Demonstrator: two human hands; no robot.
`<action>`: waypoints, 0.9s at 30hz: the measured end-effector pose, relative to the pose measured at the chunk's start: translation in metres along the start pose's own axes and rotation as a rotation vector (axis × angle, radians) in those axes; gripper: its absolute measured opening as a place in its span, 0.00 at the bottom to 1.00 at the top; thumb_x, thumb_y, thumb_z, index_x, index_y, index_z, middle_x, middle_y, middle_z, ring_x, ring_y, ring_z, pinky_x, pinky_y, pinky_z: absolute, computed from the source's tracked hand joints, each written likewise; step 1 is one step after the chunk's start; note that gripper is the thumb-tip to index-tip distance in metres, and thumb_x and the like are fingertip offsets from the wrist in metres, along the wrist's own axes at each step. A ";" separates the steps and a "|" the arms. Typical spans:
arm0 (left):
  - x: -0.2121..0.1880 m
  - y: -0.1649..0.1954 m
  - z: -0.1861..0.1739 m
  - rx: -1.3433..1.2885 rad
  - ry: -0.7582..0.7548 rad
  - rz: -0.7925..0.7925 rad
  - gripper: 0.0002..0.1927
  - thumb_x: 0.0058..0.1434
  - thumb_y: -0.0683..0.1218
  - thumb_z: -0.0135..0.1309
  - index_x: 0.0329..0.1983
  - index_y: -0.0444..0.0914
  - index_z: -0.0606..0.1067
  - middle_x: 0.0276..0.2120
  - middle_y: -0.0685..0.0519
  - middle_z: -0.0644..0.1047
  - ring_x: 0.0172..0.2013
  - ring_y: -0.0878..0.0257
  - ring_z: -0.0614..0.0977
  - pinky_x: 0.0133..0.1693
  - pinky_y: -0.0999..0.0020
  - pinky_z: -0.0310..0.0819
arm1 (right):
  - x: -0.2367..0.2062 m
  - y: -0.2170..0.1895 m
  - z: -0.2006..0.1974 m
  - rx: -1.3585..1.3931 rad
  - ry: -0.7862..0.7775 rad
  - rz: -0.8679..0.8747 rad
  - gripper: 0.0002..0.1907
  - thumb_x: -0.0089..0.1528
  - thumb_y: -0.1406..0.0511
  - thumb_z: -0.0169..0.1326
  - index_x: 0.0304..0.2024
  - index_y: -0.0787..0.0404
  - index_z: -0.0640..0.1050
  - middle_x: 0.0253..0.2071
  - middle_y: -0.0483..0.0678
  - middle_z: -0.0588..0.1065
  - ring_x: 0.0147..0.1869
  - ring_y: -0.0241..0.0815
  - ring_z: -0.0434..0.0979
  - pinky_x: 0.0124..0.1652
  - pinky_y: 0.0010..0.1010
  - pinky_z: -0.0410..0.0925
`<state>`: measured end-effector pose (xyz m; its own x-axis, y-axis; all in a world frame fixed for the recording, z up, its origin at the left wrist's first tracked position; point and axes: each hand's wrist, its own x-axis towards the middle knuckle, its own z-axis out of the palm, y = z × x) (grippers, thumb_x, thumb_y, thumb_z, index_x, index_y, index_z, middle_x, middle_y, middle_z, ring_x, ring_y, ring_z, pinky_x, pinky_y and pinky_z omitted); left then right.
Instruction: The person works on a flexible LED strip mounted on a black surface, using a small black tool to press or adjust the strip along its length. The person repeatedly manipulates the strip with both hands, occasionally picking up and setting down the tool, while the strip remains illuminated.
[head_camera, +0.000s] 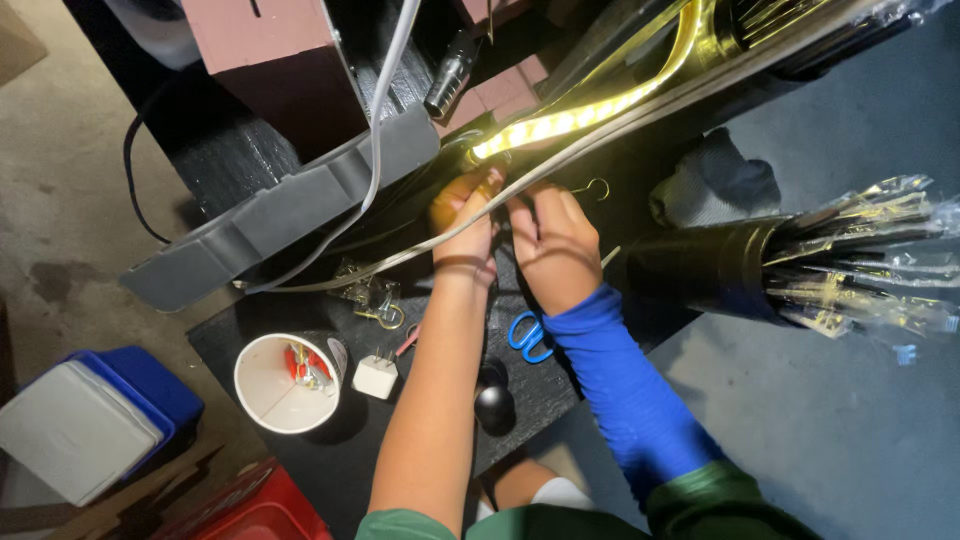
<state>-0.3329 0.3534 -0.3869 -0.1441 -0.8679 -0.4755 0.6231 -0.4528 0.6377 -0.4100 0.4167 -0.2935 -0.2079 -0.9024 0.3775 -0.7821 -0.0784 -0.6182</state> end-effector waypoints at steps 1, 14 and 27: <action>0.000 0.000 0.001 -0.012 0.010 -0.007 0.05 0.61 0.43 0.62 0.38 0.38 0.82 0.24 0.60 0.76 0.17 0.76 0.63 0.19 0.77 0.51 | 0.002 0.001 0.001 -0.046 0.011 -0.137 0.05 0.68 0.71 0.52 0.47 0.63 0.76 0.39 0.57 0.75 0.40 0.55 0.77 0.41 0.40 0.71; 0.000 0.011 -0.005 -0.017 -0.086 -0.056 0.07 0.64 0.43 0.60 0.41 0.35 0.80 0.24 0.58 0.76 0.18 0.76 0.67 0.18 0.78 0.55 | 0.017 0.043 0.035 1.154 0.003 0.823 0.04 0.68 0.69 0.49 0.40 0.62 0.75 0.26 0.44 0.72 0.22 0.30 0.65 0.22 0.23 0.61; 0.002 0.008 -0.006 -0.026 -0.091 -0.038 0.06 0.65 0.43 0.59 0.41 0.36 0.80 0.22 0.60 0.74 0.16 0.76 0.64 0.18 0.78 0.53 | 0.004 0.033 0.020 0.338 -0.043 0.296 0.10 0.66 0.63 0.55 0.40 0.65 0.75 0.30 0.51 0.77 0.27 0.38 0.75 0.28 0.31 0.69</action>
<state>-0.3231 0.3496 -0.3863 -0.2364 -0.8655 -0.4416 0.6352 -0.4816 0.6038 -0.4247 0.4022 -0.3259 -0.3638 -0.9229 0.1259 -0.4553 0.0583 -0.8884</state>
